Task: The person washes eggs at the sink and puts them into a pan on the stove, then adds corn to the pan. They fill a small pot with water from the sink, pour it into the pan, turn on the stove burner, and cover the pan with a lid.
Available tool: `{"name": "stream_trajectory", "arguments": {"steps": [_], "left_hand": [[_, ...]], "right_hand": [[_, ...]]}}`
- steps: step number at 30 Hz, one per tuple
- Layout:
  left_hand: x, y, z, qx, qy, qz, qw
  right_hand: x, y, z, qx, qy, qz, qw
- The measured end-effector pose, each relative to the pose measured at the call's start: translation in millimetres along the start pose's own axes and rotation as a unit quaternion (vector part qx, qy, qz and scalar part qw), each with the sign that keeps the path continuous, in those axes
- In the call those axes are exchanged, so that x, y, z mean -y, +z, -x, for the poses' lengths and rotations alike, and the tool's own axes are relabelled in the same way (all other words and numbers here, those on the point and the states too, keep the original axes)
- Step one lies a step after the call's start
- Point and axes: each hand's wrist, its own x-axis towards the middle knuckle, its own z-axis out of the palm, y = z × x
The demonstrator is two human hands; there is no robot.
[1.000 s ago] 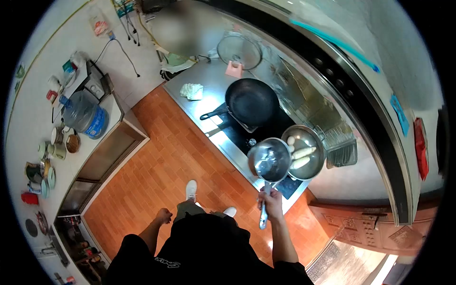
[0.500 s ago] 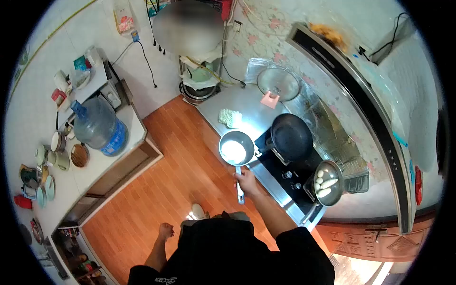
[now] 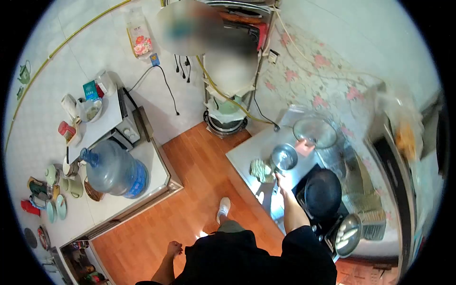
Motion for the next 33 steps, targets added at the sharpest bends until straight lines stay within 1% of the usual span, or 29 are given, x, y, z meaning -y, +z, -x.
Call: {"name": "stream_trajectory", "arguments": {"steps": [2,3,4,5,6,7,8,10,11,12,14,15,16,18,19,20,21,22,23,24,25,26,27,28,29,30,31,32,33], "left_hand": [[-34.1,-6.8,-19.8,-0.021,0.002,-0.002,1.000],[-25.5,-22.6,-53.9,0.078,-0.008,0.200,0.977],[-55.7,-18.5,-52.1,0.075,-0.005,0.202,0.976],[-96.0,-15.0,-47.0,0.042,0.022,0.096,0.994],[-136.8,-14.5,-40.3,0.009,0.046,-0.013,0.999],[-155.7,-18.6,-52.8,0.009,0.044,-0.016,0.999],[-169.4,-19.6,-70.2,0.001,0.037,-0.035,0.999],[-212.5,-16.7,-97.7,-0.003,0.038,-0.054,0.998],[-240.6,-16.4,-106.3,0.016,0.049,-0.064,0.997],[-258.0,-19.5,-116.5,0.034,0.057,-0.075,0.995],[-276.6,-24.6,-166.3,0.056,0.074,-0.102,0.990],[-289.6,-26.7,-189.9,0.089,0.089,-0.132,0.983],[-305.8,-34.1,-206.5,0.120,0.105,-0.161,0.974],[-361.4,-30.4,-211.5,0.096,0.114,-0.212,0.966],[-389.4,-32.1,-220.3,0.098,0.101,-0.262,0.955],[-410.0,-30.1,-232.7,0.101,0.102,-0.262,0.954],[-425.4,-29.4,-250.3,0.107,0.096,-0.233,0.962],[-442.9,-33.3,-267.0,0.114,0.089,-0.208,0.967],[-414.1,-50.4,-349.1,0.210,0.085,-0.100,0.969],[-432.3,-57.6,-372.4,0.216,0.088,-0.107,0.967],[-449.5,-63.4,-387.1,0.218,0.127,-0.198,0.947],[-466.9,-68.2,-399.0,0.216,0.166,-0.285,0.919],[-492.0,-73.5,-400.2,0.219,0.170,-0.287,0.917],[-523.3,-80.8,-391.6,0.203,0.188,-0.292,0.916],[-549.9,-89.0,-383.0,0.187,0.204,-0.296,0.914],[-577.0,-95.7,-365.3,0.187,0.204,-0.301,0.913],[-602.0,-99.6,-347.2,0.160,0.251,-0.299,0.906],[-616.7,-104.1,-340.3,0.134,0.297,-0.296,0.898],[-618.9,-109.0,-349.5,0.136,0.295,-0.298,0.898]], "right_hand": [[24.2,-13.5,-3.0,0.022,0.003,-0.033,0.999],[29.6,-13.3,-6.6,0.019,0.012,-0.046,0.999],[24.4,-12.8,-15.5,0.013,0.020,-0.062,0.998],[5.8,-13.1,-31.1,0.020,0.008,-0.042,0.999],[-10.6,-10.7,-44.9,0.027,-0.001,-0.021,0.999],[-8.3,-6.6,-42.7,0.015,0.019,-0.108,0.994],[8.6,-12.2,-34.9,0.020,0.040,-0.087,0.995],[9.7,-10.7,-37.8,0.005,0.054,-0.069,0.996],[-22.6,-8.0,-54.5,-0.003,0.051,0.016,0.999],[-15.1,-4.7,-51.2,-0.021,0.061,0.006,0.998],[4.9,-10.5,-43.4,0.009,0.069,0.039,0.997],[13.6,-16.3,-41.2,0.005,0.082,0.186,0.979],[26.3,-20.8,-39.0,0.002,0.091,0.327,0.941],[100.3,-16.1,-8.0,-0.164,0.076,0.397,0.900],[121.1,-13.6,-12.8,-0.187,0.088,0.373,0.904],[135.6,-7.9,-20.0,-0.210,0.101,0.349,0.908],[155.5,5.8,-29.7,-0.218,0.080,0.315,0.920],[178.2,29.3,-42.9,-0.234,-0.050,0.230,0.943],[185.0,54.4,-78.1,-0.170,-0.034,0.235,0.956],[220.8,91.9,-101.0,-0.094,-0.043,0.105,0.989],[235.7,139.2,-133.7,-0.090,-0.177,0.016,0.980],[353.0,172.5,-122.4,-0.008,-0.164,-0.025,0.986],[420.3,206.9,-133.1,0.082,-0.151,-0.089,0.981],[466.7,245.4,-153.4,0.118,-0.203,-0.098,0.967],[511.6,282.6,-175.3,0.144,-0.251,-0.061,0.955],[556.6,322.4,-188.6,0.143,-0.296,-0.127,0.936],[612.6,342.8,-193.3,0.192,-0.271,-0.119,0.936],[622.7,393.0,-243.8,0.193,-0.294,-0.106,0.930],[670.3,404.4,-231.9,0.193,-0.284,-0.165,0.925]]}}
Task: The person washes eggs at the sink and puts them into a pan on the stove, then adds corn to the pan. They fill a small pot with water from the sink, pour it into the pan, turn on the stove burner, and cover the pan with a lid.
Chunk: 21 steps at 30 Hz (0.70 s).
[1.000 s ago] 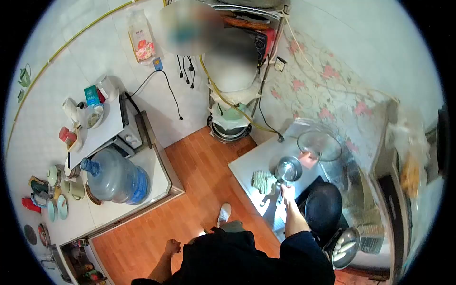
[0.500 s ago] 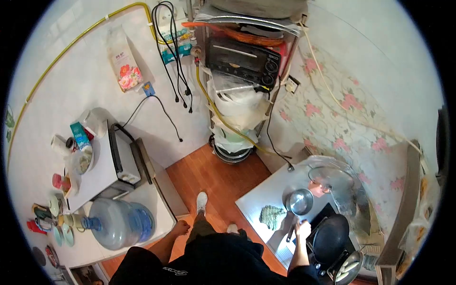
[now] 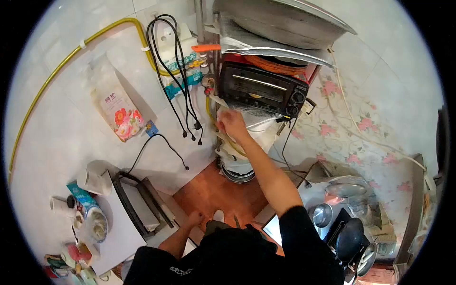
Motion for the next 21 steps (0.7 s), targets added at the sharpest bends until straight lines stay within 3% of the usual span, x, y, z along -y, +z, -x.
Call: {"name": "stream_trajectory", "arguments": {"steps": [3,5,9,11,13,15,17,18,19,20,21], "left_hand": [[28.5,-5.3,-14.9,-0.043,-0.031,0.005,0.999],[42.8,-4.8,-15.3,-0.033,-0.091,0.084,0.992],[62.3,-4.3,-3.5,0.025,-0.120,0.070,0.990],[74.4,0.5,5.0,-0.009,-0.088,0.309,0.947],[119.3,14.9,-11.7,0.019,-0.143,0.334,0.932],[121.1,10.1,-16.9,0.046,-0.196,0.354,0.913],[113.4,0.9,-13.6,0.090,-0.177,0.109,0.974],[104.3,-4.0,-10.5,0.091,-0.177,0.107,0.974],[82.9,-12.7,-3.5,0.066,-0.208,0.159,0.963],[72.2,-18.5,-0.6,0.041,-0.238,0.208,0.948],[82.1,-15.8,-5.8,0.042,-0.238,0.204,0.949]], "right_hand": [[3.4,42.9,-81.1,-0.034,0.010,-0.020,0.999],[-7.1,57.3,-115.6,-0.087,0.031,-0.030,0.995],[-11.3,62.4,-137.5,-0.140,0.121,-0.073,0.980],[-14.0,60.8,-139.1,-0.149,0.119,-0.078,0.979],[-16.2,62.2,-138.4,-0.158,0.110,-0.138,0.972],[-15.1,62.8,-137.5,-0.168,0.099,-0.199,0.960],[-12.5,63.0,-137.1,-0.167,0.098,-0.149,0.970],[-22.2,63.5,-140.1,-0.169,0.097,-0.150,0.969],[-41.0,63.9,-145.1,-0.206,-0.034,0.064,0.976],[-43.8,63.9,-144.6,-0.230,-0.163,0.274,0.919],[-46.6,64.6,-144.0,-0.235,-0.162,0.274,0.919]]}}
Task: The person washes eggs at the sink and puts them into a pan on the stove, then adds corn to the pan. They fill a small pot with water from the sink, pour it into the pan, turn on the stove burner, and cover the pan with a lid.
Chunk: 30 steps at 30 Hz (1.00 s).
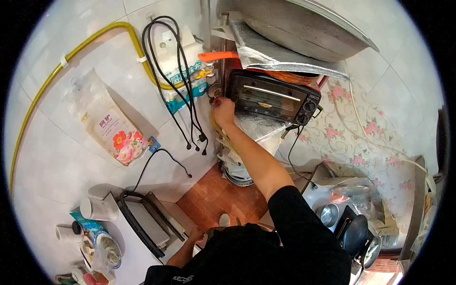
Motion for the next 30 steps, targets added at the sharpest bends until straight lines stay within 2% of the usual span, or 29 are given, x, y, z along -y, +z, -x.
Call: {"name": "stream_trajectory", "arguments": {"steps": [2,3,4,5,6,8,9,10,11,12,13,14,15,17,19,21,22,23,24,25,26,27,28,30], "left_hand": [[10.4,1.6,-21.0,-0.026,0.051,-0.149,0.987],[21.2,0.4,-31.5,-0.024,0.052,-0.154,0.986],[32.0,-2.4,-40.5,0.034,0.034,0.002,0.999],[35.0,-5.0,-45.6,0.092,0.014,0.158,0.983],[24.3,-4.1,-37.7,0.096,0.013,0.151,0.984],[9.3,2.0,-17.7,0.059,0.058,0.007,0.997],[1.6,4.1,-4.7,0.075,0.058,-0.011,0.995],[-8.9,6.7,7.9,0.058,0.069,-0.099,0.991],[-17.5,11.7,11.3,0.046,0.084,-0.190,0.977],[-9.2,13.7,1.1,0.076,0.088,-0.219,0.969],[20.9,9.4,-24.6,0.121,0.102,-0.130,0.979],[34.6,10.6,-40.8,0.164,0.107,-0.039,0.980],[11.1,21.4,-26.8,0.125,0.042,-0.245,0.960],[-0.7,25.7,-31.3,0.158,0.042,-0.298,0.940],[-7.9,27.9,-46.9,0.188,0.039,-0.327,0.925],[-18.8,31.9,-65.0,0.210,0.036,-0.360,0.908],[-25.6,34.7,-73.9,0.220,0.032,-0.376,0.900],[-31.1,39.0,-82.4,0.227,0.030,-0.394,0.890],[-38.5,48.3,-90.3,0.231,0.028,-0.413,0.880],[-51.7,65.1,-77.1,0.239,0.034,-0.432,0.869],[-75.6,87.1,-46.3,0.181,0.036,-0.463,0.867],[-92.3,111.6,-19.3,0.122,0.040,-0.487,0.864],[-49.6,99.3,-131.8,0.183,0.189,-0.499,0.826],[-49.3,139.8,-106.9,0.231,0.511,-0.498,0.662]], "right_hand": [[-1.4,-1.3,4.8,0.027,-0.010,0.045,0.999],[-4.9,-3.2,7.5,0.059,-0.028,0.077,0.995],[-4.8,-4.7,9.1,0.055,-0.024,0.080,0.995],[-2.4,-5.0,9.3,0.059,-0.041,0.095,0.993],[-0.8,-6.2,9.4,0.063,-0.057,0.111,0.990],[-0.4,-9.2,10.8,0.086,-0.054,0.105,0.989],[-1.6,-10.4,11.5,0.080,-0.042,0.100,0.991],[5.0,-18.8,12.3,0.120,-0.005,0.159,0.980],[4.3,-27.2,22.6,0.058,-0.009,0.103,0.993],[5.8,-40.2,34.9,0.073,0.002,0.146,0.987],[6.8,-67.6,55.5,0.055,0.026,0.176,0.982],[12.6,-95.1,81.1,0.056,0.014,0.090,0.994],[18.0,-117.3,110.3,0.054,-0.003,0.000,0.999],[22.7,-186.8,183.2,0.145,0.066,-0.083,0.984],[4.8,-235.3,268.5,0.182,0.102,-0.062,0.976],[-0.7,-302.0,353.8,0.270,0.207,0.000,0.940],[-26.1,-321.3,414.0,0.279,0.248,0.015,0.928],[-18.6,-360.0,454.7,0.273,0.335,0.050,0.900],[-40.8,-384.3,516.0,0.360,0.389,0.133,0.837],[-48.3,-411.2,567.2,0.311,0.469,0.133,0.816],[-50.3,-435.2,618.1,0.289,0.528,0.183,0.778],[-65.9,-454.1,680.4,0.259,0.557,0.194,0.765],[-60.7,-477.7,722.2,0.203,0.601,0.206,0.746],[-52.0,-519.3,817.1,0.088,0.669,0.199,0.711]]}}
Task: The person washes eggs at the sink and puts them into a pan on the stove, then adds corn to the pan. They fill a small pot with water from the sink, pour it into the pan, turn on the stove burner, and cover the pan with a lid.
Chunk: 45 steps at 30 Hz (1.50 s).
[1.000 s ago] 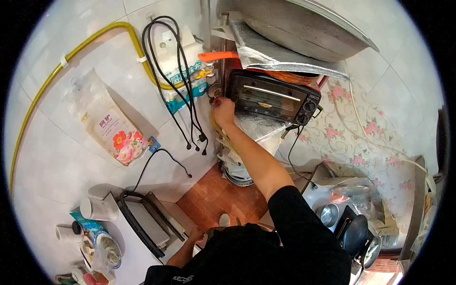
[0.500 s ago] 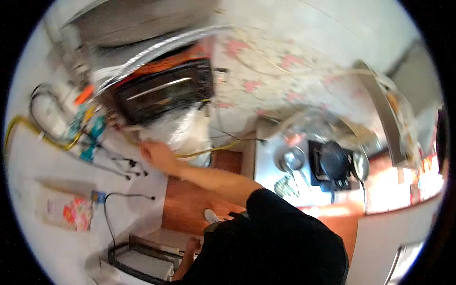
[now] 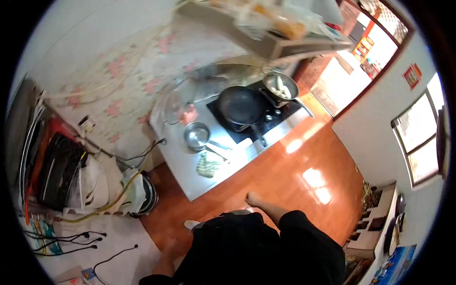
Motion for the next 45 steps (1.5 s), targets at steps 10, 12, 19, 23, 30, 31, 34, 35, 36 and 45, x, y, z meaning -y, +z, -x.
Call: {"name": "stream_trajectory", "arguments": {"steps": [10,12,19,23,30,31,34,35,36,45], "left_hand": [[-308.7,142.0,-126.3,0.201,-0.182,0.126,0.954],[-355.3,165.4,-142.5,0.212,-0.156,0.134,0.955],[-413.7,208.9,-193.9,0.250,-0.216,0.080,0.940],[-397.4,260.0,-230.9,0.262,-0.264,0.058,0.926],[-486.3,323.3,-287.7,0.292,-0.184,0.051,0.937],[-508.9,323.7,-284.7,0.287,-0.197,0.052,0.936],[-559.1,330.7,-290.4,0.177,-0.262,0.162,0.935],[-562.1,335.5,-288.4,0.157,-0.272,0.164,0.935],[-562.2,343.1,-281.1,0.137,-0.284,0.167,0.934],[-619.4,461.7,-104.1,-0.181,-0.436,0.390,0.791]], "right_hand": [[-311.4,-34.2,96.8,-0.007,0.230,-0.231,0.945],[-326.3,-67.1,103.0,-0.030,0.206,-0.221,0.953],[-359.1,-151.9,0.0,-0.118,0.135,-0.341,0.923],[-352.7,-231.6,-44.7,-0.114,0.070,-0.317,0.939],[-394.7,-314.8,-124.4,-0.128,-0.024,-0.181,0.975],[-393.8,-327.3,-136.9,-0.116,-0.044,-0.128,0.984],[-372.2,-375.2,-174.3,-0.099,-0.081,-0.060,0.990],[-361.4,-388.5,-186.7,-0.095,-0.086,-0.048,0.991],[-353.9,-398.4,-204.0,-0.084,-0.099,-0.042,0.991],[-293.3,-451.4,-301.6,-0.155,-0.141,0.030,0.977]]}}
